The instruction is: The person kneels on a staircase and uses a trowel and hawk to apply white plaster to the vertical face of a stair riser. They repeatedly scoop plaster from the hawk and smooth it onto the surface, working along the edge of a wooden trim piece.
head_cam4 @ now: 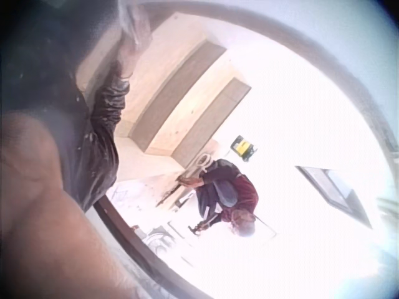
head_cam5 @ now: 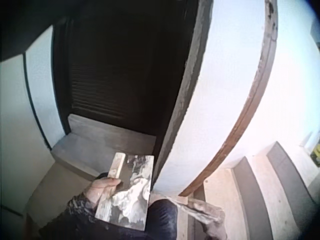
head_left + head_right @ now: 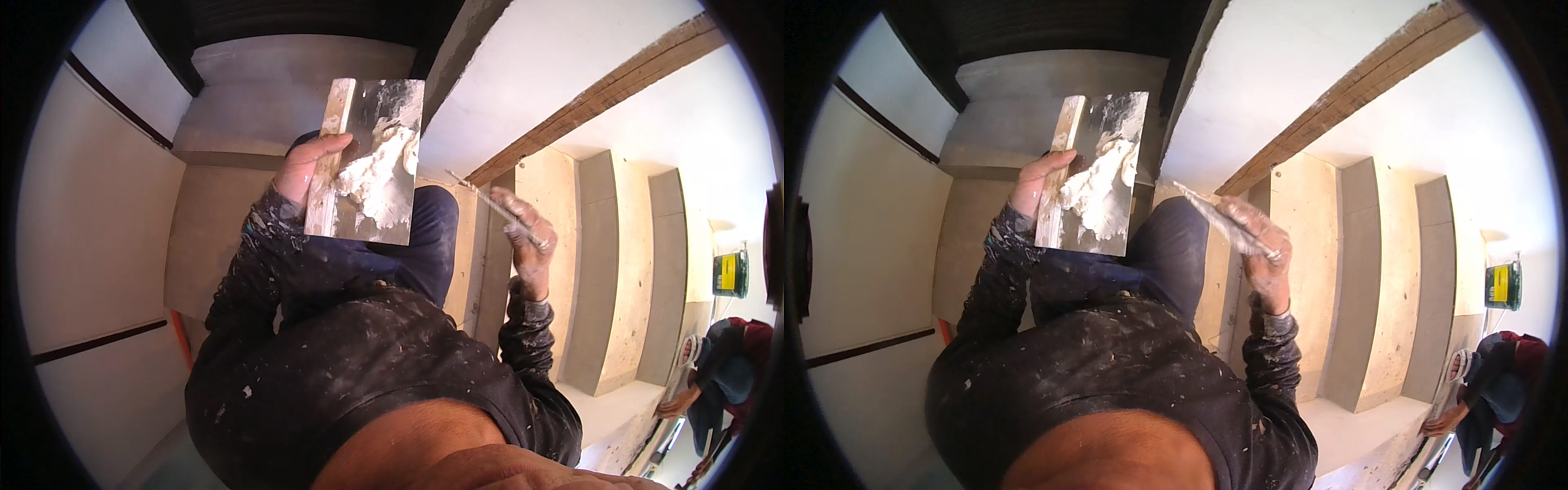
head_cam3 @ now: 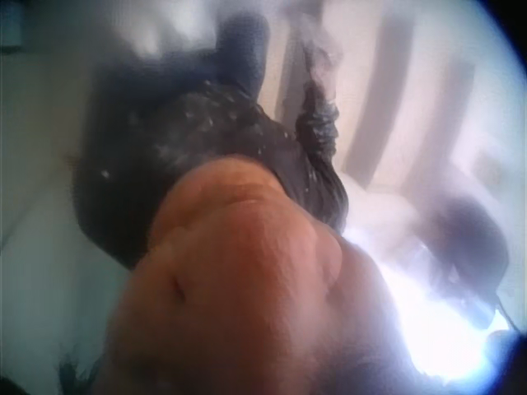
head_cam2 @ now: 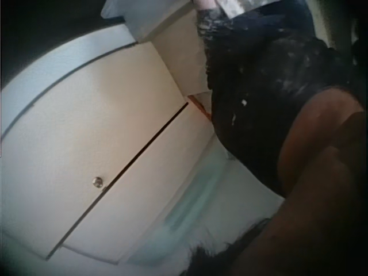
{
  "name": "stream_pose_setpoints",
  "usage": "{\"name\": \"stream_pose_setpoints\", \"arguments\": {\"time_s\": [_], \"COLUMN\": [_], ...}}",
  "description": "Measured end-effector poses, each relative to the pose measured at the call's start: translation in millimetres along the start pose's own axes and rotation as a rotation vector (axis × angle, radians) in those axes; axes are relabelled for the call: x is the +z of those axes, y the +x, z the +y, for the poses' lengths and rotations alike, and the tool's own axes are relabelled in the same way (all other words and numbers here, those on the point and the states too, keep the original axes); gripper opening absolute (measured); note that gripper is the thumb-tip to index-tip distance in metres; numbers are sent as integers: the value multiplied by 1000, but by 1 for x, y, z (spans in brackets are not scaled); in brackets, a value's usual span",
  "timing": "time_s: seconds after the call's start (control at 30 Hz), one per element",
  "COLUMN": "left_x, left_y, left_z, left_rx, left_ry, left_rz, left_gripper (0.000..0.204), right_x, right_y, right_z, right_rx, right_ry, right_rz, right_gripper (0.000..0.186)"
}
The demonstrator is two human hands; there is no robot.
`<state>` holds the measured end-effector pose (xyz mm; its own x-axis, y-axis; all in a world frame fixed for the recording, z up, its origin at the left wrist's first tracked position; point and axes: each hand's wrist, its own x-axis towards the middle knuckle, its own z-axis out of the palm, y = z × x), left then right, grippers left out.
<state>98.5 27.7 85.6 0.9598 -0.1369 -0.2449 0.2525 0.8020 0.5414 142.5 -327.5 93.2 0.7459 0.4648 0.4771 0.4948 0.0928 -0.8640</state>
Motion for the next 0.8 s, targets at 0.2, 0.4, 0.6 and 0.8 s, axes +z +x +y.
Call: {"name": "stream_pose_setpoints", "arguments": {"time_s": [0.2,0.4,0.6,0.8], "left_x": [3,18,30,34], "left_y": [-2,-1,6,10], "left_z": [18,34,37,29], "left_rx": [-3,-195,-285,-368], "left_ry": [264,249,321,244], "left_rz": [67,-19,-32,-18], "left_gripper": [36,40,41,42], "right_x": [-14,-2,10,-12], "right_y": [73,104,105,72], "right_z": [-44,-66,-63,-44], "right_rx": [-359,-432,-413,-334], "right_ry": [-815,-951,-928,-760], "right_rz": [-313,-448,-518,-498], "right_gripper": [39,43,42,42]}}
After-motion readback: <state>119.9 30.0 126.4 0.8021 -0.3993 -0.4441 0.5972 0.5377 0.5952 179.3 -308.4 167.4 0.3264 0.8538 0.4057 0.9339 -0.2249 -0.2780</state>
